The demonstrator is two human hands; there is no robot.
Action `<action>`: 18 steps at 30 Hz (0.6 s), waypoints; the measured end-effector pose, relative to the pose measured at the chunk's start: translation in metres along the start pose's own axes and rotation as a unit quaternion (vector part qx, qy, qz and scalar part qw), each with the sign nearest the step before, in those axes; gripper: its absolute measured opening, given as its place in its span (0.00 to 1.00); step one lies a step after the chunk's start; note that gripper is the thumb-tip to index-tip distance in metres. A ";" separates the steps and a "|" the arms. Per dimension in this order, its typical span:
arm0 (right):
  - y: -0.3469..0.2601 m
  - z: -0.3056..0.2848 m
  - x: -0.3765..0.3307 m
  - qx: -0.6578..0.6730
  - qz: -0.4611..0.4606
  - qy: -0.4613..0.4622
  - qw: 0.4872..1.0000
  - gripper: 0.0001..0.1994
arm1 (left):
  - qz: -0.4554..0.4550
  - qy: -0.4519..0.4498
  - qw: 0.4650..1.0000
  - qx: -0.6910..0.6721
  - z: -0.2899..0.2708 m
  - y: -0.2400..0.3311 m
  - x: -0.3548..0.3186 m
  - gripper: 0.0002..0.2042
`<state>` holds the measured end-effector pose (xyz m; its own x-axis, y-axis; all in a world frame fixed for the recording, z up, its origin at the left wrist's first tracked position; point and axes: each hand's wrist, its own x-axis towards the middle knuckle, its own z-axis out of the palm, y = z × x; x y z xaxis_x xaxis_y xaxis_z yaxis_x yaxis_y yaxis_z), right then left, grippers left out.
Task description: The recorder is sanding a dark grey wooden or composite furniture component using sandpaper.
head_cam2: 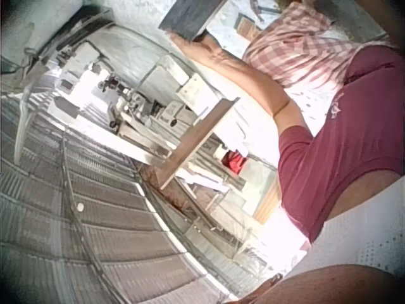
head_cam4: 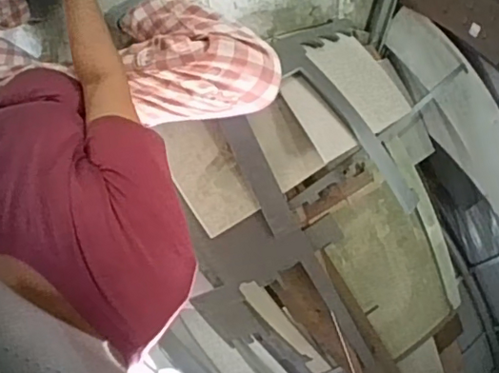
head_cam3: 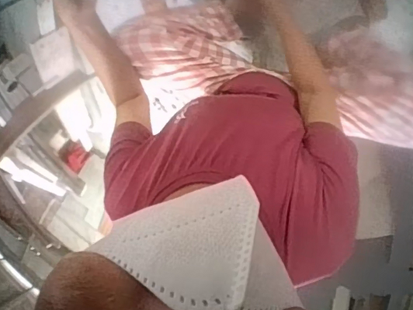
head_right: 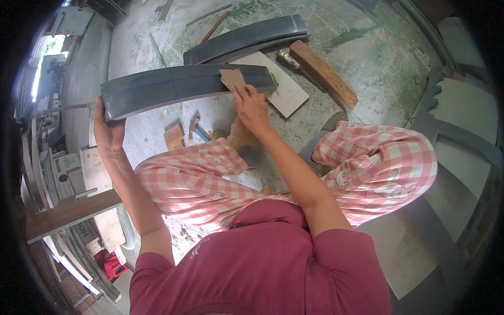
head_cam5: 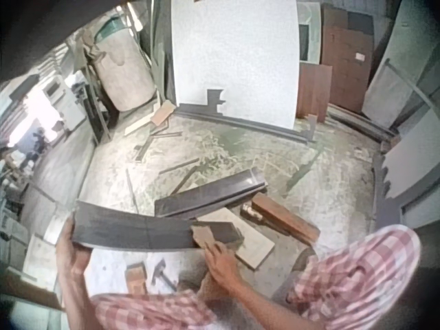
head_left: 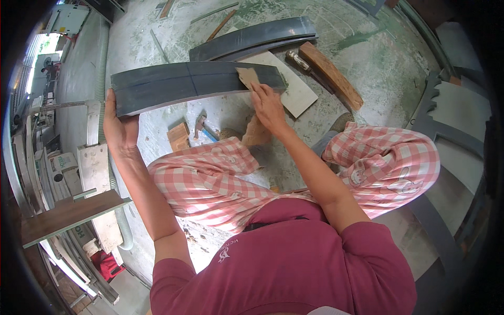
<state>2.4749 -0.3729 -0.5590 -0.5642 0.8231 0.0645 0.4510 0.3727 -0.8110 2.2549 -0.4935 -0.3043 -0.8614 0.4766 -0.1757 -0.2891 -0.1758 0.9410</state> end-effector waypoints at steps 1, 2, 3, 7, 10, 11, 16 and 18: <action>0.009 0.005 -0.003 -0.038 0.002 0.006 0.999 0.19 | 0.001 0.002 1.000 -0.002 0.000 0.000 0.001 0.16; 0.030 0.009 -0.005 -0.040 0.034 0.004 0.999 0.19 | 0.003 0.003 1.000 -0.002 0.000 0.001 0.001 0.16; 0.056 0.012 -0.007 -0.042 0.065 0.003 0.997 0.20 | -0.002 -0.008 1.000 -0.006 0.002 0.001 0.001 0.16; 0.097 0.010 -0.012 -0.061 0.167 -0.060 0.982 0.20 | -0.003 -0.007 1.000 -0.004 -0.001 0.002 0.003 0.15; 0.032 -0.007 0.001 -0.023 0.117 -0.014 0.993 0.19 | -0.004 -0.002 1.000 -0.002 -0.003 0.003 0.001 0.15; 0.004 -0.009 0.007 0.007 0.039 0.012 0.999 0.18 | -0.003 -0.025 1.000 -0.006 -0.002 0.004 0.000 0.16; -0.142 -0.029 0.005 0.005 -0.153 -0.007 0.988 0.18 | 0.020 0.010 1.000 0.004 0.013 0.003 -0.011 0.22; -0.180 -0.032 0.004 0.029 -0.191 -0.012 0.981 0.19 | 0.001 -0.050 0.999 0.005 0.018 0.003 -0.016 0.27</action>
<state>2.4136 -0.4231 -0.3942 -0.7008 0.6178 0.3566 0.1635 0.6258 -0.7627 2.2749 -0.4864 -0.2934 -0.8164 0.5591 -0.1446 -0.2831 -0.1692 0.9440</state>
